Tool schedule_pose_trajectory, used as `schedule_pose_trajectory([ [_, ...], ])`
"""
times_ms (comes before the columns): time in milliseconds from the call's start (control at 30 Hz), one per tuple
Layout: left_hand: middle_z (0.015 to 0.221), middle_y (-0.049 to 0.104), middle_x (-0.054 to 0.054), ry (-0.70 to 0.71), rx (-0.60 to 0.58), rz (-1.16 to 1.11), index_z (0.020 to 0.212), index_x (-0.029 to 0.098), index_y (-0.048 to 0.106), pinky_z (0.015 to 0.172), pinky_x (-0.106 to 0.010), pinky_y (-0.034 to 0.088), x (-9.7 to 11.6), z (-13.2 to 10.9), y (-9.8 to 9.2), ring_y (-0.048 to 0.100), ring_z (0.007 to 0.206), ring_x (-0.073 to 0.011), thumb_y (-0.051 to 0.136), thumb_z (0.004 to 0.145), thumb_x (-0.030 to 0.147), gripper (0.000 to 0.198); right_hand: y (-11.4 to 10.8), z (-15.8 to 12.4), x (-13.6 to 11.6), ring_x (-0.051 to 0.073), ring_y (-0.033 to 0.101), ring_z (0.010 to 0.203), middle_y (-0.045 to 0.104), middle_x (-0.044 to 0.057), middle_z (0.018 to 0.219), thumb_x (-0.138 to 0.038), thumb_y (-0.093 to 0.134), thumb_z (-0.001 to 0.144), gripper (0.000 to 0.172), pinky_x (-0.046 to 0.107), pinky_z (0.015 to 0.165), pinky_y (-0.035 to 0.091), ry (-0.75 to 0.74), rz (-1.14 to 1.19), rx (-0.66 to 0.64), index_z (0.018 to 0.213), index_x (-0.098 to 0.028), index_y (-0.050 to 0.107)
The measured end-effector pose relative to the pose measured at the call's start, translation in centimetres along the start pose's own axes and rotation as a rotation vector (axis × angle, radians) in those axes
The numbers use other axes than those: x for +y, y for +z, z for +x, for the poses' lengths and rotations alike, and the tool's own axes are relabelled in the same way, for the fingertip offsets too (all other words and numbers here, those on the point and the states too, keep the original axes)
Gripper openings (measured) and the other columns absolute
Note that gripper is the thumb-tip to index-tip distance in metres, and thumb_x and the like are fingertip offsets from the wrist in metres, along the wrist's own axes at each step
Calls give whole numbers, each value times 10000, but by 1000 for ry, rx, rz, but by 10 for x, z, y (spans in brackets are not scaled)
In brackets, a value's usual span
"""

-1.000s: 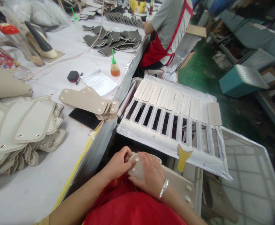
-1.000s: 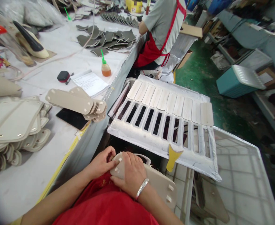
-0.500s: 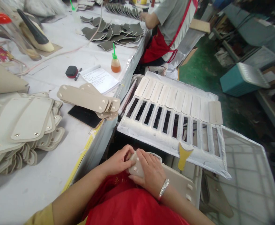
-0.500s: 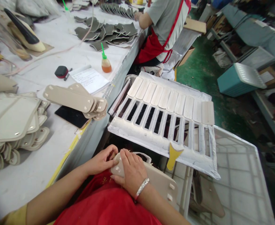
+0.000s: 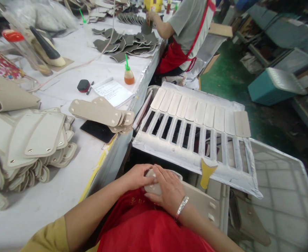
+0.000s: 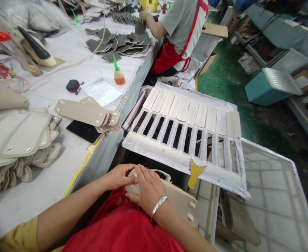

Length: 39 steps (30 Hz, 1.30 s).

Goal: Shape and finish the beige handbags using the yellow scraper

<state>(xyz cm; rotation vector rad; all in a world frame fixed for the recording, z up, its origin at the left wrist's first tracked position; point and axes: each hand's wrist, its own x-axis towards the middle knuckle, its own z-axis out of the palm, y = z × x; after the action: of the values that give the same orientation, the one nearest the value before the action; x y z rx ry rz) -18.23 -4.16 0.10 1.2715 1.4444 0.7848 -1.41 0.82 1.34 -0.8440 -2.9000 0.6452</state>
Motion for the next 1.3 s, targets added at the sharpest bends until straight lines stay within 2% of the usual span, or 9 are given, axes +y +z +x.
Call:
schedule_pose_trajectory([
  [133,989,640,-37,37,-26,-188,1079,152,585,763,-263,445,-2,-2,3,573,887,-188,556,794,371,360,-2,-2,5,279,423,1183,435,126,1345,-570,643,649,857,441,991,340,-12,45,-6,1329,-125,370],
  [267,1053,627,-61,-8,-23,-294,1155,143,540,792,-278,450,-5,-6,6,569,924,-198,584,780,346,429,-8,-5,12,269,433,1181,450,159,1323,-660,588,641,951,425,1001,334,-13,107,-42,1347,-79,325],
  [467,1096,615,-65,-13,6,-317,1171,149,537,854,-291,434,-11,-10,6,564,970,-201,608,758,253,432,-10,-1,0,276,449,1132,494,113,1275,-626,618,632,822,438,957,332,55,70,-21,1279,-159,422],
  [667,1115,604,-70,10,23,-386,1178,135,525,863,-287,434,-14,-13,6,556,988,-198,623,737,218,460,-9,4,-16,245,467,1071,525,69,1218,-484,660,624,677,399,932,326,111,89,32,1204,-195,466],
  [833,1051,626,-61,-8,79,-290,1148,138,546,805,-278,453,-10,-14,6,572,904,-186,634,710,207,452,-5,7,-22,247,482,1020,546,62,1170,-419,670,595,618,401,905,329,148,92,75,1148,-207,493],
  [967,1079,618,-63,-16,163,-184,1120,165,569,860,-299,437,-11,-12,10,561,959,-204,641,715,267,424,-1,11,-22,253,473,1045,536,70,1195,-431,655,633,626,416,927,322,139,71,93,1185,-196,473],
  [1100,1093,611,-66,-4,183,-153,1120,178,567,877,-296,431,-14,-11,14,558,984,-201,578,775,335,379,-5,2,-9,266,449,1123,498,110,1258,-587,632,639,796,424,977,320,63,88,13,1268,-156,404],
  [1200,1069,614,-59,-9,162,-116,1109,193,573,855,-287,441,-12,-11,12,565,960,-192,543,798,325,339,-12,-24,17,286,407,1185,434,183,1312,-651,552,682,903,431,986,331,85,35,12,1329,-72,304],
  [1300,1056,615,-52,4,137,-71,1107,206,576,852,-289,443,-10,-12,10,566,953,-190,521,811,312,319,-19,-53,44,291,438,1146,475,187,1265,-533,453,812,691,453,960,338,244,-111,27,1309,-66,337],
])
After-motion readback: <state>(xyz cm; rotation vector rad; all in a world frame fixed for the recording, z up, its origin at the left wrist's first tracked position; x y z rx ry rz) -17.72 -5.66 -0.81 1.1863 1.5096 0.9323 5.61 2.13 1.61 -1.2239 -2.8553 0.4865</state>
